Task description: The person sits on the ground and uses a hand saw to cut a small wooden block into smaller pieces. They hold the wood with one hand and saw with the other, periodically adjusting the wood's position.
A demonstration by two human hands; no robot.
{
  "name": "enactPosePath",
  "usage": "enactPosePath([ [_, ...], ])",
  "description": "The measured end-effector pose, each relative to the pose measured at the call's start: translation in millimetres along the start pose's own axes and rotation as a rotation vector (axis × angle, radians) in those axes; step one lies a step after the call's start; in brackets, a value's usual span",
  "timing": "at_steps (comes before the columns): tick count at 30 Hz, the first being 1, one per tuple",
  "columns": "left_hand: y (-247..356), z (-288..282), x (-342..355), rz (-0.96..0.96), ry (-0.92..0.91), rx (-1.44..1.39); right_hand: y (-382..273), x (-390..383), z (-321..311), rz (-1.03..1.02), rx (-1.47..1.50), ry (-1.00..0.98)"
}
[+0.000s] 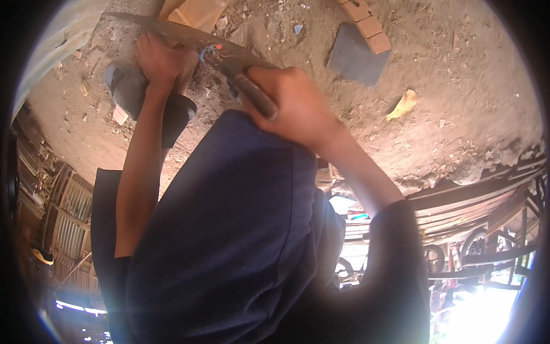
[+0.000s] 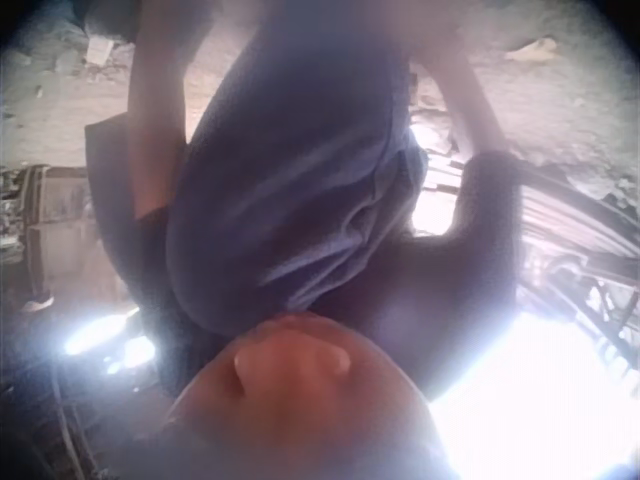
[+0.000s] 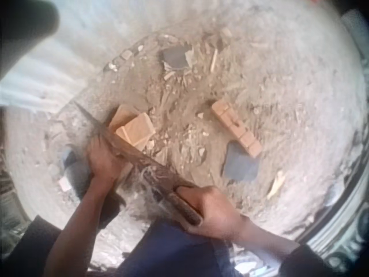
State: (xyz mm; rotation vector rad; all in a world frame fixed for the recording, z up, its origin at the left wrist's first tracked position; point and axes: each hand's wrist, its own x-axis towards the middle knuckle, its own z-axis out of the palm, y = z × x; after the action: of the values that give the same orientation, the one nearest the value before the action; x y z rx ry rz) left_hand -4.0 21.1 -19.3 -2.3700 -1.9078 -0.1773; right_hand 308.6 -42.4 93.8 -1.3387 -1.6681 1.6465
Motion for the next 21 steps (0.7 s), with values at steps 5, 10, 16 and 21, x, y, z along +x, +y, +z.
enactPosePath([
  [5,17.0,-11.0,14.8,-0.038,-0.046,0.053,15.6,-102.5,-45.8,0.015,-0.139,-0.095],
  [10,17.4,-9.1,6.6,-0.059,-0.067,0.003,-10.6,-43.3,-32.6,0.038,-0.059,-0.032],
  [16,18.0,-6.2,2.3,-0.038,-0.061,-0.001,-5.3,-46.4,-19.7,0.136,-0.015,-0.071],
  [21,18.4,-14.3,5.3,-0.063,-0.098,0.049,-2.3,-101.8,-51.1,0.012,-0.126,-0.061],
])
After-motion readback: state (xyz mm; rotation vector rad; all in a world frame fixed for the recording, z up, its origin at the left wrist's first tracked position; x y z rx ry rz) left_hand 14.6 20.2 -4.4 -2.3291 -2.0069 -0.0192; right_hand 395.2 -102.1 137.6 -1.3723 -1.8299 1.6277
